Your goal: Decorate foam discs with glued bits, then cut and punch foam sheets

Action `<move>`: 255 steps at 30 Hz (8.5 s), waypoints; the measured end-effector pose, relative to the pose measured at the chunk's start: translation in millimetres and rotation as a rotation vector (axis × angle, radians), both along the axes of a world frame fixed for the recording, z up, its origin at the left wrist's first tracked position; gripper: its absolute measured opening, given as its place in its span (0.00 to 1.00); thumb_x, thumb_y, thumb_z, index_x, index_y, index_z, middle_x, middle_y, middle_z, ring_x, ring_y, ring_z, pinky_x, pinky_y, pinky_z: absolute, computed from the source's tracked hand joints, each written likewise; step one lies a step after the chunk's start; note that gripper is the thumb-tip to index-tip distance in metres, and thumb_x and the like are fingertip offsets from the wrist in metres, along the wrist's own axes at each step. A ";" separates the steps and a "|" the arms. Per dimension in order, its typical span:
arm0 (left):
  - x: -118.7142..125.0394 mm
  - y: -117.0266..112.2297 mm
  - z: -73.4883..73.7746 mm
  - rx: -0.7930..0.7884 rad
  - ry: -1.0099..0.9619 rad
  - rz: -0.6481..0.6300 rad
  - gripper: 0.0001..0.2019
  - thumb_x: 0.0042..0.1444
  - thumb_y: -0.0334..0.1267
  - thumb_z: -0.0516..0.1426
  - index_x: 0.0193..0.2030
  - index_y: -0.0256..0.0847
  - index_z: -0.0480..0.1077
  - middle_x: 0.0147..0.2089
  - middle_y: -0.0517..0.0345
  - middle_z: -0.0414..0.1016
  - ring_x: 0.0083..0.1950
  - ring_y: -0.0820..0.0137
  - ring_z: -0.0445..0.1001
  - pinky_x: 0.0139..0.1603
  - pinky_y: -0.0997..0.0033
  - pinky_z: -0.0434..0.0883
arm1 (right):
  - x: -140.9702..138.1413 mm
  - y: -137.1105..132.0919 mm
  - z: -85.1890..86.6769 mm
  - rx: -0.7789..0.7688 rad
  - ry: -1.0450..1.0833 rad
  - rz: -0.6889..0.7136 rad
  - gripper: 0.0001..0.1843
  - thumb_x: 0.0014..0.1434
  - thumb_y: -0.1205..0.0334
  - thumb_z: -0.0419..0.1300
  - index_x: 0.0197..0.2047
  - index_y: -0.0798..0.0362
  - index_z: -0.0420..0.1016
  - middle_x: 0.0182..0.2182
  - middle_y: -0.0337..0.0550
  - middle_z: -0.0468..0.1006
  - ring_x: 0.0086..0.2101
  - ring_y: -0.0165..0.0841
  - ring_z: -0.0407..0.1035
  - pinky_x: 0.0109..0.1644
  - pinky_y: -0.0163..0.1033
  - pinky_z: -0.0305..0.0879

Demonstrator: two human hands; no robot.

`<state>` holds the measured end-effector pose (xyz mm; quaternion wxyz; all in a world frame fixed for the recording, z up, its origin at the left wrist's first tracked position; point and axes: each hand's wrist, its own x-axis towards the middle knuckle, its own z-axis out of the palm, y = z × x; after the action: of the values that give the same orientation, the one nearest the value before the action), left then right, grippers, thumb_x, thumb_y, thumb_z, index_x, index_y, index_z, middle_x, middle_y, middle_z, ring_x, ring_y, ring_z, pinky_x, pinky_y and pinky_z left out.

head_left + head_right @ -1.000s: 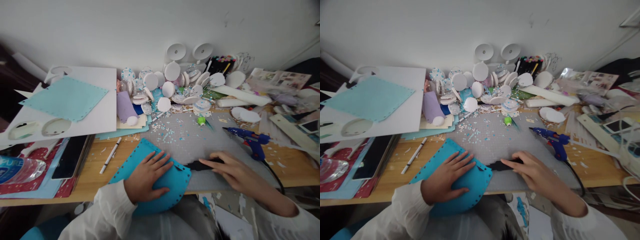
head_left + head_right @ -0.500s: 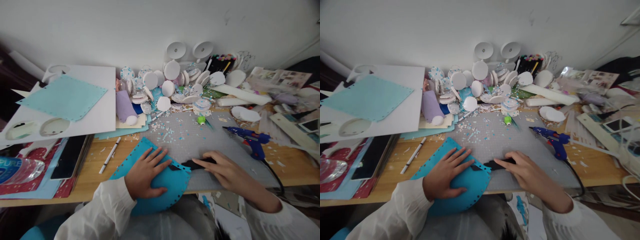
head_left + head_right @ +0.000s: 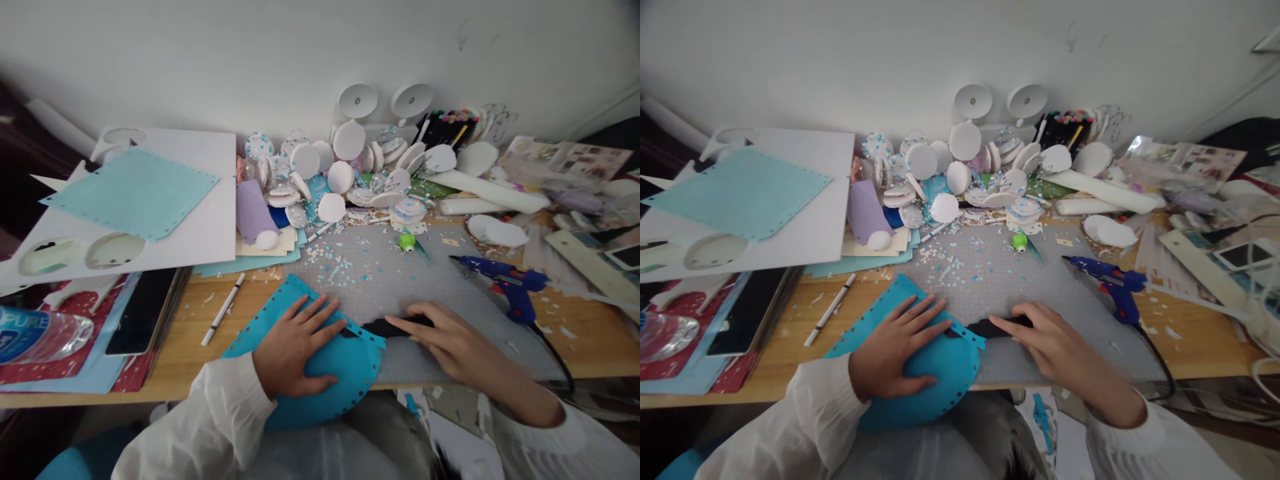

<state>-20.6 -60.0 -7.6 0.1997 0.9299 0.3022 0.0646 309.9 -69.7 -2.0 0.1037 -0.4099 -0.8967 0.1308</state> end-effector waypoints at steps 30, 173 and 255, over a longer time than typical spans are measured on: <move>0.7 -2.5 1.3 0.024 -0.001 0.049 0.46 0.54 0.60 0.54 0.72 0.37 0.42 0.73 0.47 0.44 0.73 0.51 0.43 0.71 0.44 0.41 | -21.9 4.9 -6.6 0.092 -0.002 -0.013 0.34 0.59 0.77 0.46 0.64 0.40 0.63 0.47 0.49 0.71 0.46 0.38 0.68 0.49 0.47 0.70; 23.4 32.7 10.2 0.267 0.138 0.108 0.07 0.65 0.36 0.51 0.41 0.40 0.69 0.41 0.53 0.71 0.43 0.62 0.68 0.43 0.62 0.66 | 69.3 -56.8 -0.8 0.030 0.011 -0.264 0.23 0.64 0.58 0.52 0.62 0.36 0.63 0.52 0.45 0.75 0.51 0.44 0.71 0.51 0.48 0.72; 5.9 -4.0 0.3 0.209 0.075 0.240 0.30 0.62 0.40 0.53 0.69 0.35 0.52 0.72 0.37 0.48 0.72 0.50 0.47 0.66 0.44 0.58 | -29.7 15.9 0.7 -0.079 0.122 0.025 0.22 0.65 0.65 0.52 0.61 0.42 0.67 0.44 0.47 0.73 0.43 0.35 0.70 0.43 0.40 0.72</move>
<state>-14.6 -64.1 -7.3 0.0813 0.9045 0.4101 0.0841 280.2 -53.8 -1.4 0.1402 -0.3939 -0.8878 0.1922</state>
